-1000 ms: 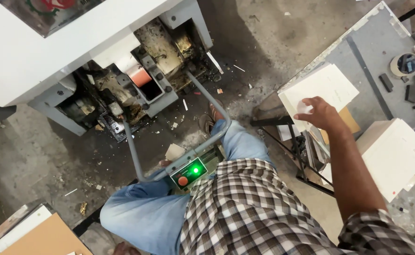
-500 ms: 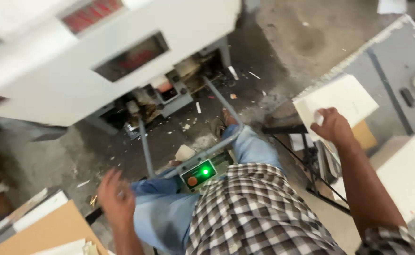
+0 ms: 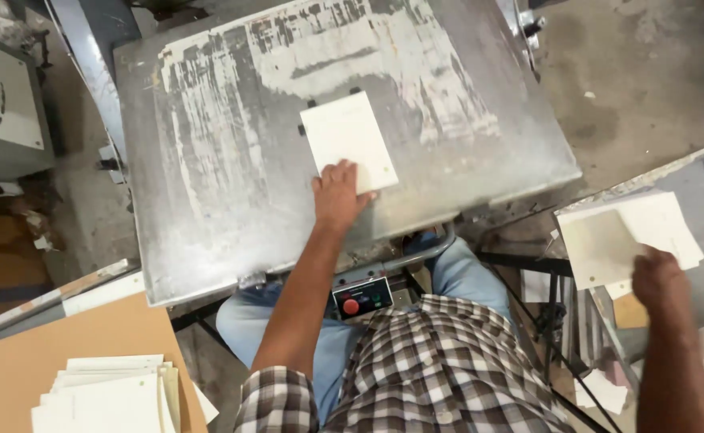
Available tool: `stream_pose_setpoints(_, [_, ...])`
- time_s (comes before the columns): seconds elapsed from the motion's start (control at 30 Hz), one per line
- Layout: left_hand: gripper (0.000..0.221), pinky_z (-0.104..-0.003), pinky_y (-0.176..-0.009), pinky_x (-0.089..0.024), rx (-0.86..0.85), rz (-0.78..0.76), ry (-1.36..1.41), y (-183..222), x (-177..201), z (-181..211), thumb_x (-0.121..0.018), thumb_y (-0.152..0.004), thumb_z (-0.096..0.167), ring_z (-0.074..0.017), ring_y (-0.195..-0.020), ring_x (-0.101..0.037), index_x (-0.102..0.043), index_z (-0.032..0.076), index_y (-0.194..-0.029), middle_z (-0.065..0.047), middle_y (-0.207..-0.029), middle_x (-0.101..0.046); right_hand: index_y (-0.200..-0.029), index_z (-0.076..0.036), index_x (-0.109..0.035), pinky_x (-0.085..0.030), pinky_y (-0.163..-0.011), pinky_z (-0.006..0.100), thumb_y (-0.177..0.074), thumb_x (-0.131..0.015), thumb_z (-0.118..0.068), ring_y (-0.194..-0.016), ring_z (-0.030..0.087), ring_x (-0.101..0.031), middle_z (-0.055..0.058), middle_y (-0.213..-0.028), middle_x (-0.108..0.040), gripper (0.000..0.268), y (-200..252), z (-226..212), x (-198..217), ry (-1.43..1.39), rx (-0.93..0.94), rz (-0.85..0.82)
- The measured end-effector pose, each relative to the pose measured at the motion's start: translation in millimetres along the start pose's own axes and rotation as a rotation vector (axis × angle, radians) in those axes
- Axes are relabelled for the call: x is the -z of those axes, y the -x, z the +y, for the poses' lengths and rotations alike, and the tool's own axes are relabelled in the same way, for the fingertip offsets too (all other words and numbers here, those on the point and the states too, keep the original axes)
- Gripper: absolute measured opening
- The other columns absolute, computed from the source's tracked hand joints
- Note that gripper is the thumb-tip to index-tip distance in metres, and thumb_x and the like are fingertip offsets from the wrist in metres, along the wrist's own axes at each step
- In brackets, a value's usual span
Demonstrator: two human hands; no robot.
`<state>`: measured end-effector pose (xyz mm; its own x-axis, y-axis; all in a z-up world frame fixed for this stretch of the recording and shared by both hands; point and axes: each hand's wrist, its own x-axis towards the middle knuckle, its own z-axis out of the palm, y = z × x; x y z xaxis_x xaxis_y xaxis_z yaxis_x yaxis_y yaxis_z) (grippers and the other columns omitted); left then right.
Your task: The recorder operates an industrial manual press to punch or seal paper materials.
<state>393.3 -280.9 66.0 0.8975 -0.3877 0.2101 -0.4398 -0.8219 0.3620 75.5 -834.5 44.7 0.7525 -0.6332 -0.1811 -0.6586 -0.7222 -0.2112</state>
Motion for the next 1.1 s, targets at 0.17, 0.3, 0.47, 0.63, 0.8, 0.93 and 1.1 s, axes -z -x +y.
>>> stream_pose_setpoints(0.17, [0.05, -0.055, -0.099, -0.047, -0.262, -0.1, -0.268, 23.4, -23.1, -10.3, -0.068, -0.087, 0.028, -0.0369, -0.125, -0.055, -0.06, 0.005, -0.13, -0.016, -0.137, -0.061, -0.144, 0.001, -0.06, -0.061, -0.076, 0.047, -0.112, -0.055, -0.014, -0.1, 0.053, -0.067, 0.039, -0.113, -0.064, 0.036, -9.9, -25.4, 55.6, -0.622, -0.341, -0.045])
stream_pose_setpoints(0.3, [0.034, -0.048, -0.098, -0.048, -0.301, 0.039, -0.216, 15.3, -0.6, -15.6, -0.065, -0.089, 0.007, -0.0306, -0.123, -0.063, -0.065, 0.004, -0.123, -0.015, -0.131, -0.068, -0.147, 0.002, -0.053, -0.059, -0.075, 0.039, -0.115, -0.05, -0.017, -0.098, 0.027, -0.069, 0.019, -0.122, -0.065, 0.037, -17.8, -91.5, 68.9, -0.748, -0.179, 0.012])
stream_pose_setpoints(0.47, [0.032, -0.046, -0.101, -0.048, -0.377, 0.149, -0.18, 9.1, 98.0, -28.7, -0.064, -0.088, 0.0, -0.028, -0.12, -0.067, -0.068, 0.006, -0.119, -0.014, -0.126, -0.072, -0.141, 0.003, -0.053, -0.058, -0.084, 0.034, -0.119, -0.052, -0.017, -0.105, 0.023, -0.063, 0.018, -0.123, -0.061, 0.03, -30.0, -197.9, 11.4, -0.818, 0.257, 0.024])
stream_pose_setpoints(0.63, [0.037, -0.049, -0.106, -0.046, -0.255, 0.208, -0.228, 70.9, 228.2, -67.3, -0.059, -0.084, -0.012, -0.0325, -0.125, -0.065, -0.069, 0.001, -0.117, -0.018, -0.128, -0.07, -0.144, 0.0, -0.055, -0.041, -0.117, 0.05, -0.102, -0.047, -0.009, -0.133, 0.044, -0.05, 0.025, -0.142, -0.055, 0.043, 2.0, -339.0, -57.7, -0.446, 1.13, 0.095])
stream_pose_setpoints(0.8, [0.041, -0.046, -0.103, -0.045, 0.168, 0.321, -0.496, 230.6, 280.2, -161.3, -0.053, -0.078, -0.019, -0.0342, -0.122, -0.064, -0.066, -0.003, -0.114, -0.019, -0.125, -0.07, -0.138, -0.008, -0.059, -0.046, -0.106, 0.05, -0.082, -0.058, -0.005, -0.13, 0.035, -0.052, 0.013, -0.141, -0.058, 0.056, 37.5, -419.0, -67.5, -0.074, 1.125, -0.079])
stream_pose_setpoints(0.93, [0.028, -0.042, -0.105, -0.043, 0.633, 0.339, -0.856, 375.9, 256.7, -200.3, -0.053, -0.091, -0.011, -0.028, -0.123, -0.063, -0.063, 0.004, -0.113, -0.009, -0.131, -0.072, -0.137, -0.006, -0.06, -0.045, -0.102, 0.053, -0.084, -0.064, -0.012, -0.131, 0.034, -0.049, 0.011, -0.143, -0.054, 0.054, 30.2, -446.7, -73.6, 0.042, 1.176, -0.122])
stream_pose_setpoints(1.1, [0.023, -0.054, -0.086, -0.049, 1.019, 0.144, -0.7, 489.7, 177.2, -220.9, -0.054, -0.101, 0.005, -0.0312, -0.115, -0.067, -0.066, 0.008, -0.119, -0.007, -0.124, -0.073, -0.139, -0.007, -0.061, -0.045, -0.104, 0.052, -0.088, -0.061, -0.006, -0.133, 0.032, -0.05, 0.009, -0.144, -0.056, 0.051, 15.3, -468.1, -82.6, 0.06, 1.228, -0.12])
